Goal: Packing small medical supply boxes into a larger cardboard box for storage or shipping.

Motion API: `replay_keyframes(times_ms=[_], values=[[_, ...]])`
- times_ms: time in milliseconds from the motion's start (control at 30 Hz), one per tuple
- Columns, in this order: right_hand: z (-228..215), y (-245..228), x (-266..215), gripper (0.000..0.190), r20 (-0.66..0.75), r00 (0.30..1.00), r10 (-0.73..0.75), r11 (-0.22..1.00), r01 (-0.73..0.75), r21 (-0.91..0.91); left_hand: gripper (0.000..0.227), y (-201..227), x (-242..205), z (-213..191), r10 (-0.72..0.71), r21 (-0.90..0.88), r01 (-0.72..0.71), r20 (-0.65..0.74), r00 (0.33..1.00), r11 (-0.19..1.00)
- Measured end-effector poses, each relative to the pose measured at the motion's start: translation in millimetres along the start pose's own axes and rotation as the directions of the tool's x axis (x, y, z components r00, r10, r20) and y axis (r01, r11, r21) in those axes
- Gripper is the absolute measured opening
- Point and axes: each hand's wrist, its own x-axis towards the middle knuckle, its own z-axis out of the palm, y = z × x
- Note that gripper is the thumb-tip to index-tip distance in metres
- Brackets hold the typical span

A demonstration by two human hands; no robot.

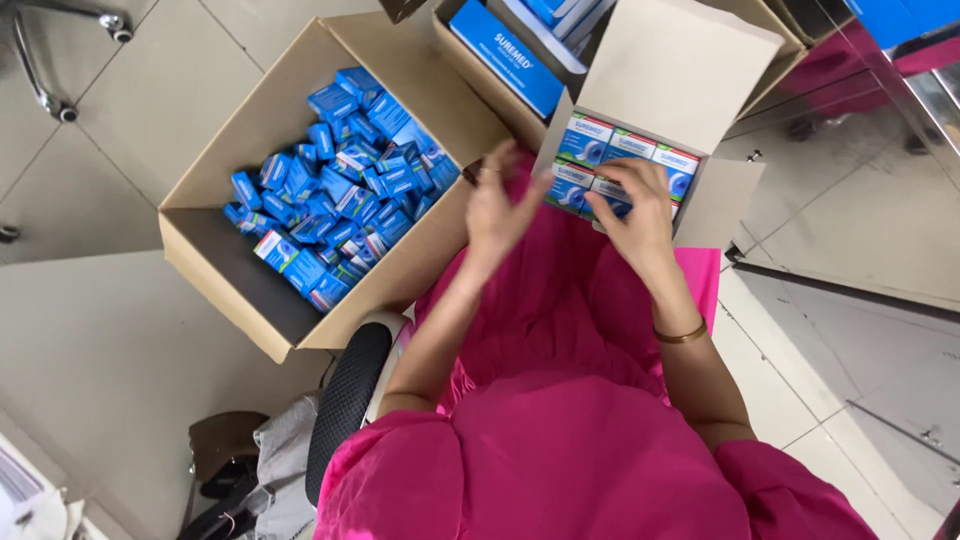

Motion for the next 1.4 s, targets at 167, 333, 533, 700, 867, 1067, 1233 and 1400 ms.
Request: replay_keyframes(times_ms=[167,333,533,700,867,1067,1233,1400], values=[[-7,-3,-1,0.027,-0.037,0.997,0.071,0.997,-0.071,0.017,0.029,-52,45,-72,0.119,-0.169,-0.219,-0.459,0.88,0.961],[-5,-8,-2,0.026,-0.05,0.996,0.081,0.995,-0.078,0.056,0.038,-142,96,-110,0.143,0.317,-0.013,-0.39,0.909,0.948],[-8,-12,-5,0.026,-0.061,0.996,0.071,0.997,-0.07,0.014,0.05,-213,128,-80,0.032,0.769,-0.046,0.033,0.999,0.638],[-14,-8,-8,0.025,-0.076,0.994,0.081,0.997,-0.081,0.013,0.041,-249,140,-74,-0.035,0.822,-0.065,0.102,0.994,0.565],[-13,-7,-7,0.023,-0.086,0.993,0.08,0.997,-0.078,0.02,0.036,-205,123,-103,0.206,0.752,-0.055,-0.109,0.973,0.656],[-7,-15,-2,0.026,-0.068,0.997,0.041,0.996,-0.035,0.084,0.024,-127,72,-138,-0.252,-0.595,0.051,-0.26,0.932,0.802],[-9,-29,3,0.041,-0.011,1.0,0.026,0.982,-0.024,0.186,0.03,-10,4,-114,0.518,-0.01,-0.549,-0.319,0.794,0.836],[-42,-55,20,0.079,0.006,0.987,-0.163,0.962,0.158,0.225,0.028,36,-20,-60,0.871,0.266,-0.841,0.013,0.491,0.471]])
